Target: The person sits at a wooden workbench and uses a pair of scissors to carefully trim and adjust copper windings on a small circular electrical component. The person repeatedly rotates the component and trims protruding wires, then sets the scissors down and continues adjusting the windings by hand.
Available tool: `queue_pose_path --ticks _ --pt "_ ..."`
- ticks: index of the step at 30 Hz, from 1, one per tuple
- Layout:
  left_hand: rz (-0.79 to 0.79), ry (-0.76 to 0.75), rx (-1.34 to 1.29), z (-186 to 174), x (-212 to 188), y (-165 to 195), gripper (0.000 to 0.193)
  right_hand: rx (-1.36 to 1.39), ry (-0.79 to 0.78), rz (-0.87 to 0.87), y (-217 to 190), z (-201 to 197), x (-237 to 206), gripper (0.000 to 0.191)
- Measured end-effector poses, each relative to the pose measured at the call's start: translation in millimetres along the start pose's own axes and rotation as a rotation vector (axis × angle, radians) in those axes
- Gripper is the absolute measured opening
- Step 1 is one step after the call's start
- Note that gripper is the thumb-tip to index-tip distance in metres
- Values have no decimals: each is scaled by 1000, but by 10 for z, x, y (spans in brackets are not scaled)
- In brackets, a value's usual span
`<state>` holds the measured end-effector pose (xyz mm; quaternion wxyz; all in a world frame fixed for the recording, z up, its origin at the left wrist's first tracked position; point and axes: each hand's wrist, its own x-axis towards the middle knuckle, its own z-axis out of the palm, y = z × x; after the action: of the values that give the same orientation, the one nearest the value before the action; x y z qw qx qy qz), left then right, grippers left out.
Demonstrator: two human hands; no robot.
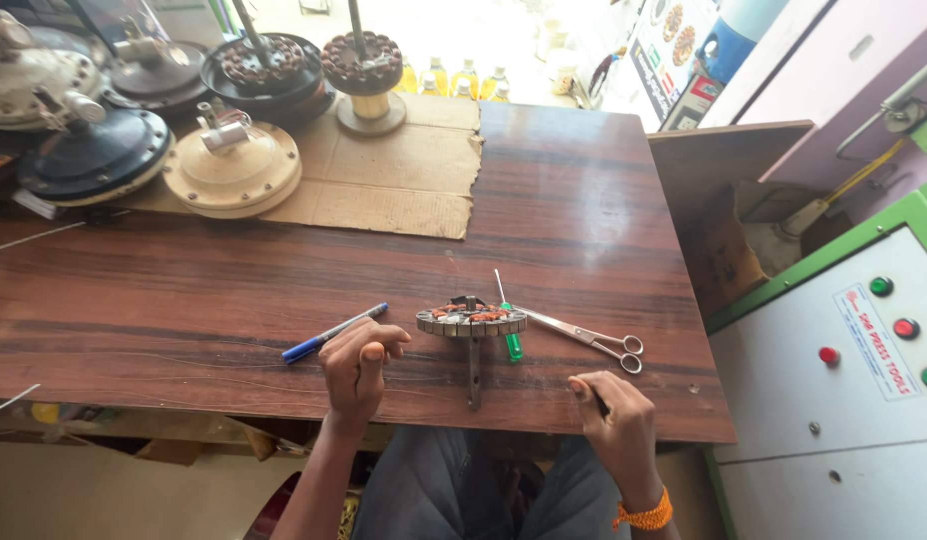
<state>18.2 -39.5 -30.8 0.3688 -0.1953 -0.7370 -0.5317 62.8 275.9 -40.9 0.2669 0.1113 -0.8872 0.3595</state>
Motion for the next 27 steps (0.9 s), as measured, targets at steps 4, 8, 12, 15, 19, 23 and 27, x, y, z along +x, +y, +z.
queue_pose_path --ticks 4,8,12,15,19,23,27 --pt "7 56 10 -12 -12 -16 72 -5 -15 23 23 31 0 19" --pt "-35 142 -41 -43 -25 -45 62 -2 -1 -8 39 47 16 20" --pt "-197 229 48 -46 -59 -100 47 18 -37 60 34 26 -18 20" --pt "-172 243 47 -54 -78 -141 44 37 -33 46 29 31 -24 20" --pt "-228 254 50 -62 -87 -162 45 52 -13 7 25 24 -10 18" --pt "-278 293 7 -59 -59 -149 46 86 -9 56 5 8 11 15" --pt "-268 322 -28 -70 -23 -136 48 129 31 140 -11 20 39 17"
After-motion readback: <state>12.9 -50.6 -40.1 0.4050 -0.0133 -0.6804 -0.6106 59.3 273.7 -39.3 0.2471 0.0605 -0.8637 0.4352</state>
